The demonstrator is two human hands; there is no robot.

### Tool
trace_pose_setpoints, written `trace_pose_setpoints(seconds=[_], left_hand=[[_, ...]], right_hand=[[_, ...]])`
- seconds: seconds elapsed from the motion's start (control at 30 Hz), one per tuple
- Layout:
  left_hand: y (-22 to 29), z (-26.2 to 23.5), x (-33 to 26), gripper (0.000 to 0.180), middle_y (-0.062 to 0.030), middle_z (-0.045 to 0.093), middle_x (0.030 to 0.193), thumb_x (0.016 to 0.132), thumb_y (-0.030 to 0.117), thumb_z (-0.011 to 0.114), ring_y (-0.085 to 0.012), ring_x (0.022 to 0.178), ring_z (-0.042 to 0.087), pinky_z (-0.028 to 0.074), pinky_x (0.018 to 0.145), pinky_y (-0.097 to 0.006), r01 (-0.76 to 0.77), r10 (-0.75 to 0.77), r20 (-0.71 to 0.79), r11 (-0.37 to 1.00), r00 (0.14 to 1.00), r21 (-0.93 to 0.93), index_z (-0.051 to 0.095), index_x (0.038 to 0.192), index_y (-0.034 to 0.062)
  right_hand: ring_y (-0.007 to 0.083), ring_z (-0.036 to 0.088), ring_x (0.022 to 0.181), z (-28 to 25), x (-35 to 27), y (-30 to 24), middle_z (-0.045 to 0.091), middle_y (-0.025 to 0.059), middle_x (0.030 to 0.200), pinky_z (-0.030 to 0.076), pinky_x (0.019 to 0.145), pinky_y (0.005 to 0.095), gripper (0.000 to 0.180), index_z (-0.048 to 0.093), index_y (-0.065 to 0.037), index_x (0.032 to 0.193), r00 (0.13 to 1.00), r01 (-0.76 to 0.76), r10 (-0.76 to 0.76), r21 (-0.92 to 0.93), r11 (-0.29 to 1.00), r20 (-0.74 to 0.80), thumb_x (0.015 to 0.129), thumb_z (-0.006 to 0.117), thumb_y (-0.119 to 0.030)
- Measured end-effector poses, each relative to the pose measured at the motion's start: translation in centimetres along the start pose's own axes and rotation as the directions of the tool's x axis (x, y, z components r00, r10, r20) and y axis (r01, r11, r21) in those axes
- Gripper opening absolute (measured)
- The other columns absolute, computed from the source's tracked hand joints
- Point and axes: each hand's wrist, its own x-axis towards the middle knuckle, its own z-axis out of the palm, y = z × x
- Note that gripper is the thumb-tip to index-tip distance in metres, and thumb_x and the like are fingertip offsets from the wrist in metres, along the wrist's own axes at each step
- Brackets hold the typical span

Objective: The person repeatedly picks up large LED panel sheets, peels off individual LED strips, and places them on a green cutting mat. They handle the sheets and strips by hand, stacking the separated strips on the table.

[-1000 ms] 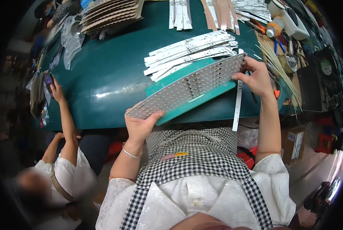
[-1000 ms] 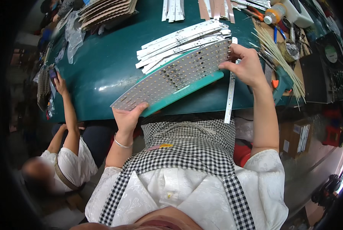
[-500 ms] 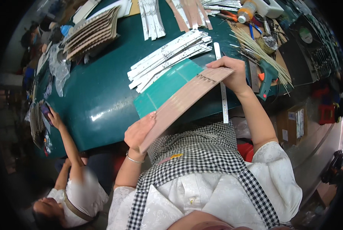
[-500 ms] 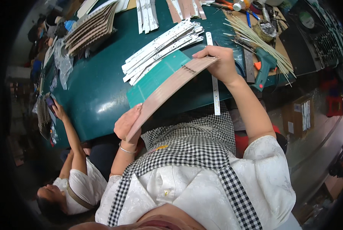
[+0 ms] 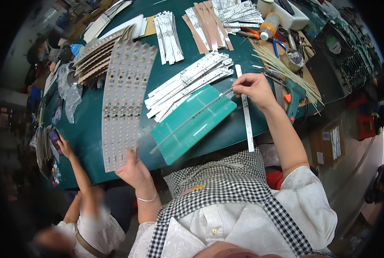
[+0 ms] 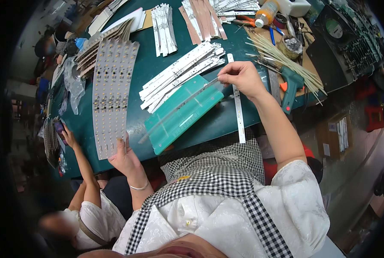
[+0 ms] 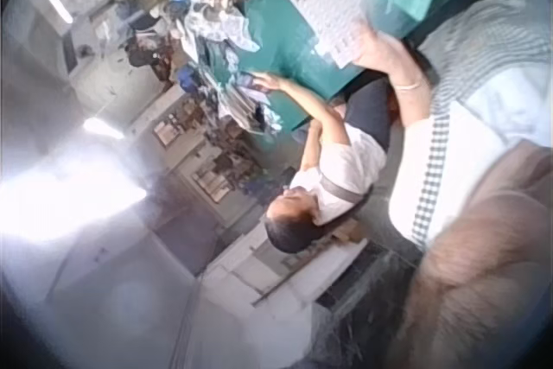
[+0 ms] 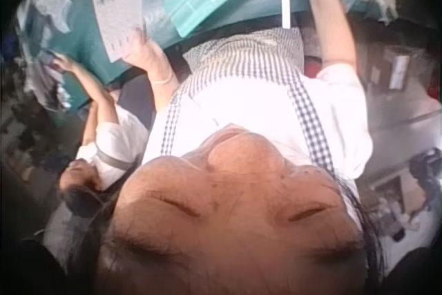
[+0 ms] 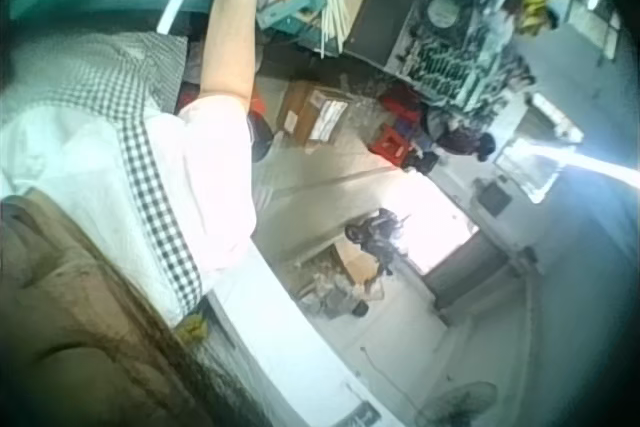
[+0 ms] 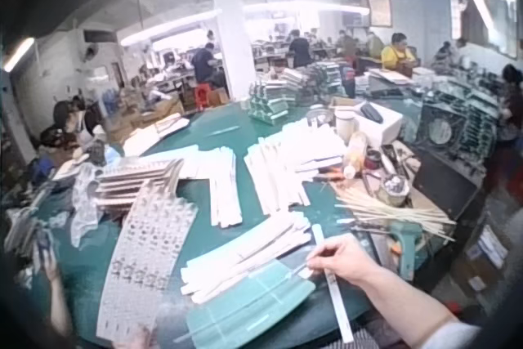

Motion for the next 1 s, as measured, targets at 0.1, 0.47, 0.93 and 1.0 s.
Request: trace_pose_setpoints(seconds=[0.1,0.47,0.93,1.0], left_hand=[[0.8,-1.4,0.3,0.040,-0.0146,0.057,0.119,0.086,-0.004,0.059,-0.0220,0.102,0.061,0.053,0.090,-0.036,0.020,-0.020,-0.055,1.000,0.998,0.003,0.048,0.125,-0.0026],[1.4,-2.3,0.0,0.041,-0.0146,0.060,0.114,0.084,-0.004,0.062,-0.0231,0.099,0.063,0.055,0.083,-0.036,0.094,-0.101,-0.118,0.994,0.988,-0.057,0.049,0.123,-0.0025],[-0.5,1.3,-2.5,0.046,-0.0134,0.062,0.109,0.076,-0.004,0.072,-0.0203,0.093,0.063,0.051,0.086,-0.033,0.376,-0.376,0.112,0.926,0.920,0.020,0.051,0.117,-0.0070],[-0.8,1.4,-3.1,0.049,-0.0128,0.062,0.109,0.074,-0.003,0.074,-0.0198,0.094,0.063,0.050,0.087,-0.032,0.368,-0.393,0.187,0.916,0.900,0.159,0.051,0.117,-0.0071]], right_hand=[[0.0105,0.060,0.065,-0.2,2.0,-0.6,0.066,0.0059,0.074,0.049,0.060,0.0227,0.007,0.069,0.001,0.081,0.998,0.057,-0.057,0.015,0.998,-0.012,0.075,0.071,0.002],[0.0088,0.059,0.066,0.6,8.5,-0.5,0.068,0.0038,0.074,0.047,0.062,0.0227,0.013,0.072,-0.001,0.085,0.973,0.195,-0.221,-0.296,0.935,-0.059,0.072,0.074,-0.004],[0.0061,0.054,0.078,3.6,1.2,-3.1,0.063,0.0028,0.087,0.046,0.070,0.0225,0.036,0.061,0.003,0.110,0.985,0.017,-0.021,0.024,1.000,0.174,0.077,0.073,-0.005],[0.0063,0.056,0.077,2.2,1.2,-1.0,0.063,0.0019,0.086,0.047,0.070,0.0236,0.027,0.062,0.003,0.097,0.984,-0.036,0.069,-0.200,0.979,0.164,0.073,0.074,-0.001]])
